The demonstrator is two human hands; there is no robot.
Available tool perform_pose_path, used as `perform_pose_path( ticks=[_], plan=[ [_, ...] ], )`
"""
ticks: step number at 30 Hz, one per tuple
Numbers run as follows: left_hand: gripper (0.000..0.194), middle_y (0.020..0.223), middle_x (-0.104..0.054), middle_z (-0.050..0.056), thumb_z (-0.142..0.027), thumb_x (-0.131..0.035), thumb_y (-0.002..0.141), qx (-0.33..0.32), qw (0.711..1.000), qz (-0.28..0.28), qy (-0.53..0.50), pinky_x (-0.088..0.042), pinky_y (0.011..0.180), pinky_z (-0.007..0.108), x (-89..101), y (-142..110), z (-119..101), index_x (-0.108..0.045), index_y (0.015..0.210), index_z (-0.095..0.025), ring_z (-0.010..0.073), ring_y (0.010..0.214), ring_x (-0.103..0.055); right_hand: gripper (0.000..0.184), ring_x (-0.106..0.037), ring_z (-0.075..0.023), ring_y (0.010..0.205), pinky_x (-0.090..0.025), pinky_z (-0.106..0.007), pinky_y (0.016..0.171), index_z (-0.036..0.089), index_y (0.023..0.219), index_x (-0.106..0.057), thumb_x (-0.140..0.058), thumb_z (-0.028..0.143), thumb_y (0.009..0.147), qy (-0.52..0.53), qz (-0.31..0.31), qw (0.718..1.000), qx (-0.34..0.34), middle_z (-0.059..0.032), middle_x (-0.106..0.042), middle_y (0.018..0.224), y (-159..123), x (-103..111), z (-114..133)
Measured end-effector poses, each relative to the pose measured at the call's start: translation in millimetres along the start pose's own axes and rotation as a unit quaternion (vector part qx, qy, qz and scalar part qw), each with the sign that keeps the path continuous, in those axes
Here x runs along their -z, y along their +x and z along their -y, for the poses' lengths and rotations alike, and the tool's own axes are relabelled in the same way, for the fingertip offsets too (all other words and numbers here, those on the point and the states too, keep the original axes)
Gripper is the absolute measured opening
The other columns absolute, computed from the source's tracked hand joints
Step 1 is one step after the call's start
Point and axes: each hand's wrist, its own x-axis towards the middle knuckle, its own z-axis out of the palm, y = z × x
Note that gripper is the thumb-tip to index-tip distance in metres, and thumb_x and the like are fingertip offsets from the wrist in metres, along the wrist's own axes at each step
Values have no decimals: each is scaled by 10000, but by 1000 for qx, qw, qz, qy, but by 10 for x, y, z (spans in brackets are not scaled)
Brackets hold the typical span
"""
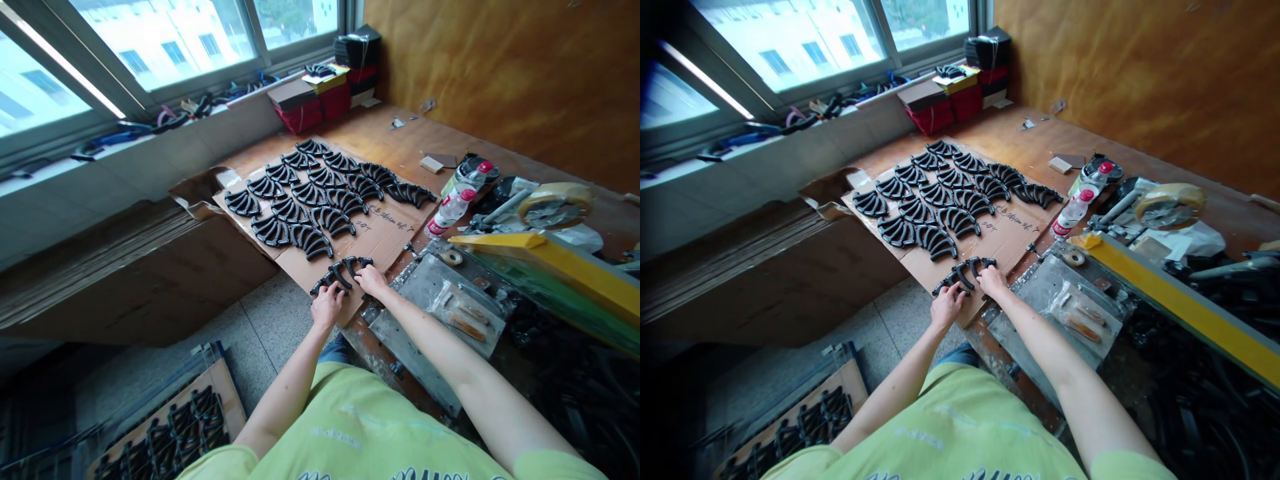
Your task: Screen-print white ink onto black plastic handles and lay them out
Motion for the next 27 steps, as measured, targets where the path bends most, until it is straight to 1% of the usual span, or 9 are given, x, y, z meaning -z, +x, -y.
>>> perform_pose_path(
  ticks=[2, 4, 7, 10, 14, 16, 19, 23, 27],
  plan=[
    [434, 1139, -614, 72, -516, -455, 888, 8, 1000, 3, -25, -472, 755, 326, 0, 47, 8, -588, 1261, -338, 227, 885, -642, 276, -626, -214, 1002, -445, -289, 851, 242, 1113, -672, -481, 308, 924, 1, -5, 1000, 0, -111, -618, 1136, 26, -20, -18],
    [394, 1095, -636, 73, -497, -461, 892, 10, 999, 4, -43, -467, 773, 318, 17, 93, 22, -626, 1197, -311, 225, 913, -634, 291, -625, -207, 999, -443, -281, 846, 239, 1177, -617, -519, 278, 906, 6, -16, 1000, -1, -103, -627, 1124, 50, -38, -45],
    [376, 1094, -651, 73, -479, -476, 889, 18, 998, -9, -52, -463, 781, 312, 55, 137, 63, -633, 1168, -284, 219, 921, -627, 331, -612, -202, 1024, -435, -275, 861, 232, 1211, -575, -558, 253, 881, 11, -25, 1000, 6, -95, -633, 1122, 70, -53, -91],
    [375, 1107, -653, 71, -478, -491, 878, 24, 998, -17, -53, -464, 781, 322, 78, 171, 90, -635, 1166, -284, 224, 912, -630, 282, -607, -200, 1033, -430, -275, 879, 230, 1152, -616, -558, 295, 884, 21, -24, 999, 11, -94, -630, 1128, 67, -50, -92],
    [428, 1139, -638, 82, -493, -507, 862, 15, 997, -5, -69, -463, 806, 337, 48, 258, 26, -621, 1221, -290, 247, 962, -629, 365, -612, -227, 1020, -442, -290, 877, 245, 1112, -670, -643, 446, 809, 32, -18, 999, -1, -103, -628, 1140, 51, -23, 17],
    [465, 1154, -628, 87, -506, -520, 852, 30, 995, 9, -96, -458, 838, 333, 15, 312, -32, -606, 1255, -289, 250, 1001, -623, 375, -619, -232, 1003, -449, -289, 864, 246, 1103, -689, -667, 436, 781, 33, -18, 999, -23, -109, -633, 1137, 46, -11, 83],
    [484, 1153, -623, 95, -513, -526, 846, 56, 990, 26, -125, -455, 865, 326, -21, 359, -99, -612, 1250, -261, 245, 1023, -621, 356, -625, -221, 985, -454, -274, 849, 243, 1099, -706, -646, 403, 786, 43, -24, 998, -42, -109, -643, 1129, 42, -13, 131],
    [465, 1156, -615, 106, -477, -537, 845, 43, 991, 22, -128, -440, 901, 336, -30, 336, -124, -614, 1228, -223, 248, 1057, -606, 328, -627, -211, 979, -454, -259, 851, 242, 1063, -727, -622, 381, 785, 55, -32, 997, -37, -96, -662, 1091, 23, -71, 109],
    [417, 1137, -613, 103, -459, -536, 850, 28, 992, 12, -125, -447, 882, 335, 5, 338, -155, -619, 1177, -214, 246, 1042, -610, 315, -634, -210, 954, -458, -265, 844, 255, 1045, -730, -622, 369, 773, 79, -60, 994, -55, -88, -657, 1079, 15, -110, 89]
  ],
)
